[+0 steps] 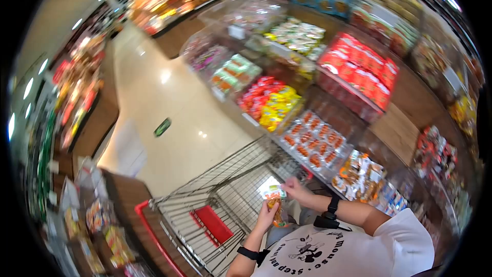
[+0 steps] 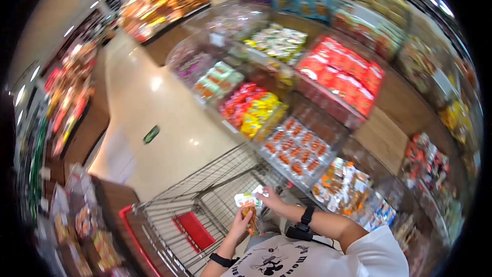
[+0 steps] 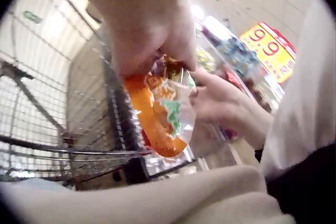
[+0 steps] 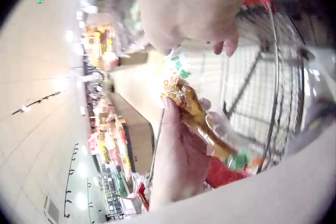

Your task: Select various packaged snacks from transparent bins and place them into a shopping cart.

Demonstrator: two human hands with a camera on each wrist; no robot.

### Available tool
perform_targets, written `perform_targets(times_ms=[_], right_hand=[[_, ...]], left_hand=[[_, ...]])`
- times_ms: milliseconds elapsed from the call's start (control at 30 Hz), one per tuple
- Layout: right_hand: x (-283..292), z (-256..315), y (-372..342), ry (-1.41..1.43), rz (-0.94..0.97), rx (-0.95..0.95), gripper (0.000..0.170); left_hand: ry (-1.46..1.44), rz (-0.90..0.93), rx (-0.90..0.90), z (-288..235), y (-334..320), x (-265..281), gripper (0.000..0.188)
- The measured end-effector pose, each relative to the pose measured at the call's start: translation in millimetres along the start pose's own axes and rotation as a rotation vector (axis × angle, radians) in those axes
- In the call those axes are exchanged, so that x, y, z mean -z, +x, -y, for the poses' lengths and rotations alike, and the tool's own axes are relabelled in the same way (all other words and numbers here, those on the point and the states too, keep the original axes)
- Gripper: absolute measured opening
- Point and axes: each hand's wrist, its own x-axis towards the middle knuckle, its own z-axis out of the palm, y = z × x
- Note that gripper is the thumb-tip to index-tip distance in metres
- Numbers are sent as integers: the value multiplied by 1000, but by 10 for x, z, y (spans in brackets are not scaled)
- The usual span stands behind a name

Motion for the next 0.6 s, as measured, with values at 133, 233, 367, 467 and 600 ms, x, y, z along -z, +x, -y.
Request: perform_targets(times_ms=[133,233,367,467,600], right_hand=[[-715,-506,-121,180,710,-540,34],[-1281,-817,-71,45,738,-534,38],[-1490,-697,-41,-914,763,-238,44],[-1233,-919,-81,-644,623,12,33],[-423,-229,-327,-518,376,185,21]], left_hand=[[31,-346,7,786,-251,673,36],[-8,-538,34,1010,-466,1068,39],[128,-581,517,1283,-723,1591,98],[269,-504,468,1322,-691,1705,75],[99,-328,493,1000,-504,1361,48]])
